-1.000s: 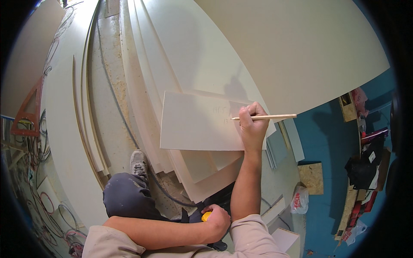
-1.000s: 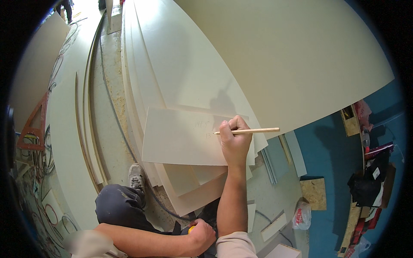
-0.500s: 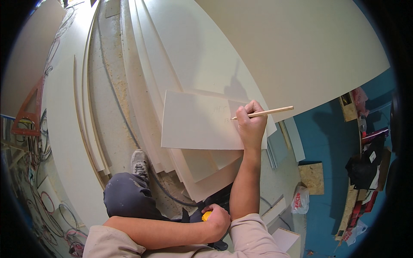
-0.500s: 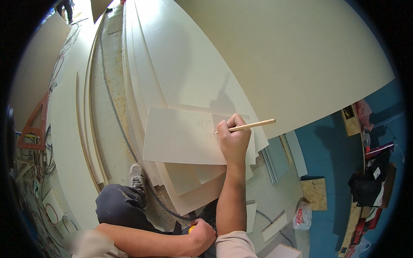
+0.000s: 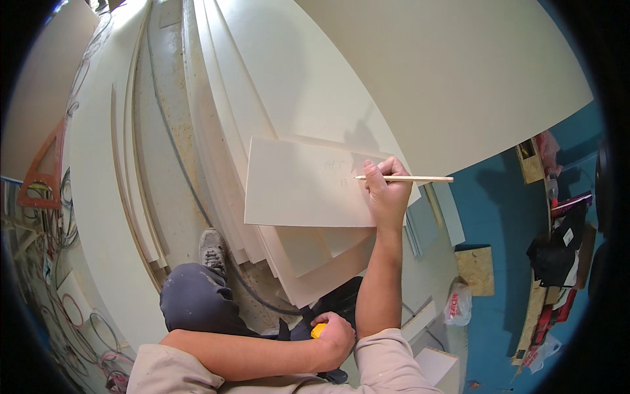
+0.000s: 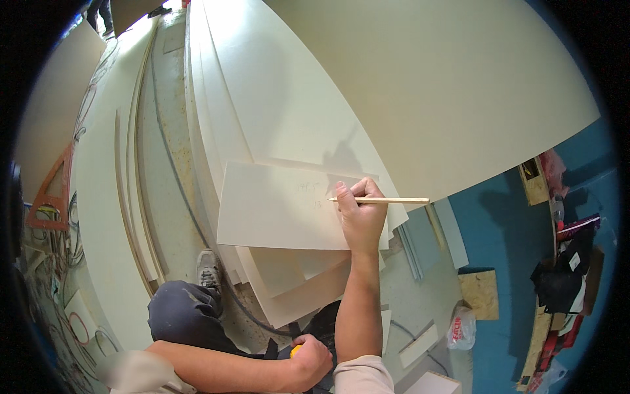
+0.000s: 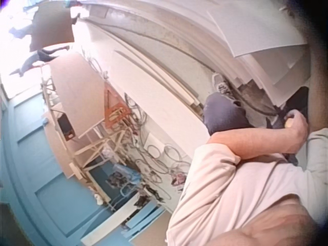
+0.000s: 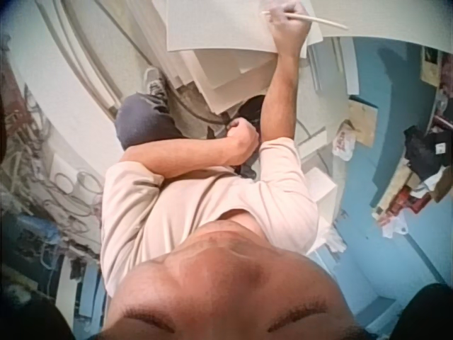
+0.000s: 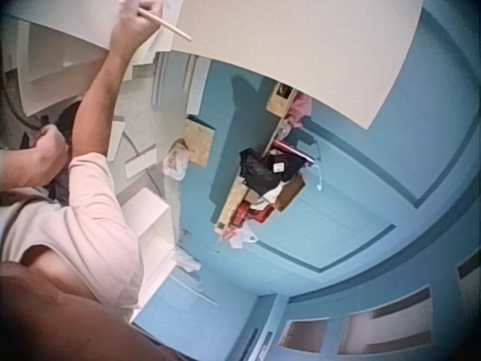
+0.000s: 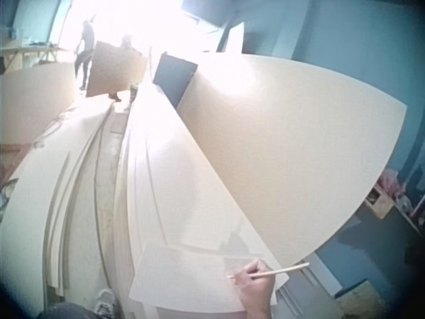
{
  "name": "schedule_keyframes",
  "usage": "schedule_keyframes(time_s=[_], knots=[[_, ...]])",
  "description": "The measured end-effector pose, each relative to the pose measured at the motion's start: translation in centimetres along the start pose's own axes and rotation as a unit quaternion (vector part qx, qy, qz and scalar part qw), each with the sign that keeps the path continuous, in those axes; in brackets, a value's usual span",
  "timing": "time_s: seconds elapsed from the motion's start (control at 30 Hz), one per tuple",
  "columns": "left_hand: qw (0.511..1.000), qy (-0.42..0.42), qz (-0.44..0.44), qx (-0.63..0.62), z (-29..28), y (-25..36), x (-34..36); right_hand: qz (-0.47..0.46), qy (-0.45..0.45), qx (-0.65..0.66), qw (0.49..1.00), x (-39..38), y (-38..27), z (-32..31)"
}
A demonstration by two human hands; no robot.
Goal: The person measures and marks white wooden panels using a tape measure and pencil. They handle multiple panels, measure dimensions, and write notes on the surfaces.
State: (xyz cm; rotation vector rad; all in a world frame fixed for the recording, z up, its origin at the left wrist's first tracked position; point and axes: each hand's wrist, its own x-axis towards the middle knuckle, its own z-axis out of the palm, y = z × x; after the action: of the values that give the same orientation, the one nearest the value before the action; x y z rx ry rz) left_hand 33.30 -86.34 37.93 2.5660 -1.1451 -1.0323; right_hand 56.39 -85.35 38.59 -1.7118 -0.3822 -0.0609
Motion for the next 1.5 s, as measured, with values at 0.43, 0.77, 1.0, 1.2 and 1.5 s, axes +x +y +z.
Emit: schedule_keyframes(time_s=[0.43, 0.77, 1.0, 1.2, 1.5], knots=[[1.0, -0.025, -0.003, 0.003, 0.8, -0.1, 0.3, 0.014, -0.003, -0.026, 1.0, -0.1, -0.4, -0.1], [1.0, -0.017, 0.009, 0.008, 0.3, -0.3, -0.2, -0.05, 0.075, -0.069, 0.994, 0.2, 0.6, -0.3], [1.0, -0.005, 0.001, 0.017, 0.6, 0.0, -0.1, -0.023, 0.036, -0.102, 0.994, 0.1, 0.3, -0.5], [1.0, -0.013, 0.016, 0.017, 0.3, -0.2, -0.4, -0.052, 0.079, -0.093, 0.991, 0.3, 0.6, -0.3], [1.0, -0.012, 0.001, 0.003, 0.4, 0.2, -0.3, 0.026, -0.063, 0.057, 0.996, -0.1, -0.3, -1.1]])
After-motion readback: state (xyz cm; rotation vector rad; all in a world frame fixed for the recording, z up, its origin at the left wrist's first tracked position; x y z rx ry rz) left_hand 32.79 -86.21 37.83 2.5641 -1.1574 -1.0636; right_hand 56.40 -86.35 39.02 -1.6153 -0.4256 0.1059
